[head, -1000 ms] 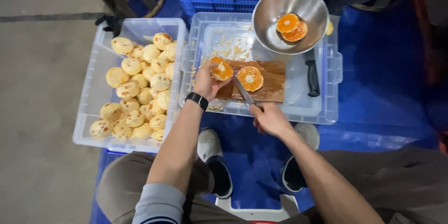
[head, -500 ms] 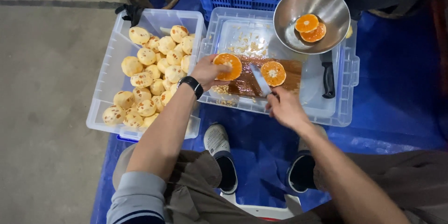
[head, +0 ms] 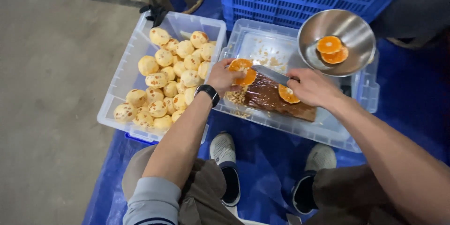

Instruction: A person uses a knife to slice oranges on a cutting board and then places the slices into a metal bowl.

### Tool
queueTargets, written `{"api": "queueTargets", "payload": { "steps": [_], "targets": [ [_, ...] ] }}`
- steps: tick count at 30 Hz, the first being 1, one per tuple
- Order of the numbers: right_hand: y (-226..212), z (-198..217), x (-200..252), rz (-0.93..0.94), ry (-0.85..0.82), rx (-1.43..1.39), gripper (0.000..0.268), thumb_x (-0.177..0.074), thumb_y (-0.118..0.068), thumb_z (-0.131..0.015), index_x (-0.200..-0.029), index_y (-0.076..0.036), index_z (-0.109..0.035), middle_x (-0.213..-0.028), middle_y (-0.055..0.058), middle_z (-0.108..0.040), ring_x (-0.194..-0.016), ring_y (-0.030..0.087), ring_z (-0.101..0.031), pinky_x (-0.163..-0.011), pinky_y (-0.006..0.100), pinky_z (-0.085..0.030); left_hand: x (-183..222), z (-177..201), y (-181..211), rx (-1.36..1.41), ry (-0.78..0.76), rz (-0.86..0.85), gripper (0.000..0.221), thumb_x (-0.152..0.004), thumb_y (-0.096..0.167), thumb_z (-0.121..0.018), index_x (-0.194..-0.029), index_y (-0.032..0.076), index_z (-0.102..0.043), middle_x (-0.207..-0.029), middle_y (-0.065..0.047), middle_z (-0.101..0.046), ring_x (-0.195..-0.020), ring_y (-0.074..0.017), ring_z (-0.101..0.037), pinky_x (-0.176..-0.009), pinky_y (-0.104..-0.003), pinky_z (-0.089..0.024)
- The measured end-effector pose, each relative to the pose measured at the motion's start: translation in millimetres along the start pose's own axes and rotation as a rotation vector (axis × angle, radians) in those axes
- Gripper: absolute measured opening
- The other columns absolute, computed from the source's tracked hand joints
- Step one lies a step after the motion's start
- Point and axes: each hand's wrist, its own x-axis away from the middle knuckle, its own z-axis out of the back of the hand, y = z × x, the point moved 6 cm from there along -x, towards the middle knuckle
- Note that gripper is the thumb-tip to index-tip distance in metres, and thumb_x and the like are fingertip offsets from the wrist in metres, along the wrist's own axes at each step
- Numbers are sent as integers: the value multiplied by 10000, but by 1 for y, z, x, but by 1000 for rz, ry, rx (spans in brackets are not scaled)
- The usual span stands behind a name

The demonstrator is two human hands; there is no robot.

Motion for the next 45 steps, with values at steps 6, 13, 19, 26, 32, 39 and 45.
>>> {"api": "queueTargets", "payload": {
  "steps": [6,13,19,26,32,39,45],
  "targets": [
    [-15,-7,-29,30,-76,32,389,-1004,-285,-467,-1281,-165,-711,-1176,214,-744,-1202,432,-657,-981,568,-522,-13,19,27,-288,17,-163,506,-790,16,-823,-1257,114,-656,-1091,-158,-730,-972,-317,-735,-653,-411,-692],
    [-18,7,-52,36,-104,76,379,-1004,-304,-458,-1267,-203,-712,-1142,203,-763,-1178,426,-675,-976,547,-530,-34,31,49,-340,10,-179,467,-835,-14,-790,-1271,84,-655,-1116,-189,-742,-1007,-332,-734,-712,-415,-686],
    [-26,30,-47,32,-42,67,362,-996,-256,-474,-1231,-164,-734,-1035,241,-766,-1094,465,-690,-893,557,-548,-30,18,65,-343,10,-152,482,-813,-44,-797,-1262,77,-671,-1118,-192,-740,-1006,-340,-741,-726,-415,-690],
    [-18,32,-53,40,37,38,352,-1006,-234,-466,-1218,-147,-733,-957,221,-757,-1014,439,-710,-830,536,-556,-37,14,70,-308,4,-196,462,-842,1,-789,-1277,70,-649,-1130,-182,-740,-1019,-331,-731,-736,-410,-689],
    [-31,31,-42,63,47,23,356,-1005,-229,-468,-1211,-137,-743,-975,237,-760,-1046,459,-699,-854,550,-544,-45,38,62,-239,50,-228,480,-843,-2,-798,-1288,75,-634,-1124,-183,-735,-1005,-326,-732,-729,-416,-691],
    [-30,19,-57,60,54,8,375,-1002,-278,-468,-1256,-172,-722,-1036,235,-753,-1108,469,-673,-900,585,-532,-47,44,57,-232,-23,-238,448,-832,24,-840,-1242,61,-663,-1114,-186,-731,-1008,-330,-736,-738,-437,-685],
    [-34,22,-52,48,87,-62,346,-978,-270,-507,-1202,-181,-755,-954,172,-773,-1095,436,-683,-921,563,-524,-32,29,62,-158,-54,-229,380,-877,81,-821,-1222,16,-676,-1134,-200,-712,-1031,-305,-712,-773,-439,-676]
  ]
}}
